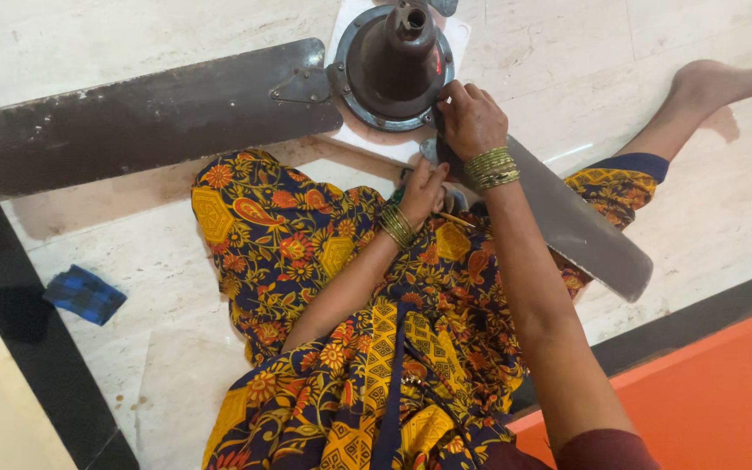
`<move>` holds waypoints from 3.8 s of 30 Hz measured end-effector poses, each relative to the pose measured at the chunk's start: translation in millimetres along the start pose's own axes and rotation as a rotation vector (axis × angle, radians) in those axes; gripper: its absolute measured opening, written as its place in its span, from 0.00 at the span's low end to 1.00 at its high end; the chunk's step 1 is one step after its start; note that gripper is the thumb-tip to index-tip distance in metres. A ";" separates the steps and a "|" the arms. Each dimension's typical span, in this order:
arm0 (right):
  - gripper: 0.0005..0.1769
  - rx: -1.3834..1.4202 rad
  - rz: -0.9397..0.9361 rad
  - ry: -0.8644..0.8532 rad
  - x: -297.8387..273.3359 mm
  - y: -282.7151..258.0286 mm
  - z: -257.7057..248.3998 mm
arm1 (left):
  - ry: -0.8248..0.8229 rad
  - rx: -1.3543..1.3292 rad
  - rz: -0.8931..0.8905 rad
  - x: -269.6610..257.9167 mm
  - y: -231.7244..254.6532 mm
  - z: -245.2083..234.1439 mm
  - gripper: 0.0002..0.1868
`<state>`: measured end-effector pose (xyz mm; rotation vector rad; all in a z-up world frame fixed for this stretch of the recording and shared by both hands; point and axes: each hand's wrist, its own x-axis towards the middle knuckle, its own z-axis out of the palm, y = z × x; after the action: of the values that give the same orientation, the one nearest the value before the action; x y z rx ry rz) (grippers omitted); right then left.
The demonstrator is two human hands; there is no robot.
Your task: The person sits on the floor and uses a screwdriver to tighten screws on the central hub of a ceiling fan lying on the floor. They rotate the fan blades to access different screw locations and continue tightening them.
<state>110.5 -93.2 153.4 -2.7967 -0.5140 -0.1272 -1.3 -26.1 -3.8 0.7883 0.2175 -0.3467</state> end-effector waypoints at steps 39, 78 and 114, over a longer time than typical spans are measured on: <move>0.17 0.079 0.016 0.142 -13.0 -10.5 -4.2 | -0.191 0.043 -0.105 -8.4 53.4 -23.2 0.27; 0.10 0.267 0.141 0.085 -139.4 -86.1 -7.7 | -0.061 0.088 0.056 8.2 19.9 -32.0 0.10; 0.05 0.037 0.078 0.131 -11.3 -31.1 27.4 | 0.011 0.084 -0.129 3.6 36.6 -11.2 0.23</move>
<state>89.7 -60.9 134.1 -2.7449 -0.3713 -0.2785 15.3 5.1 11.3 0.8615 0.2661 -0.4757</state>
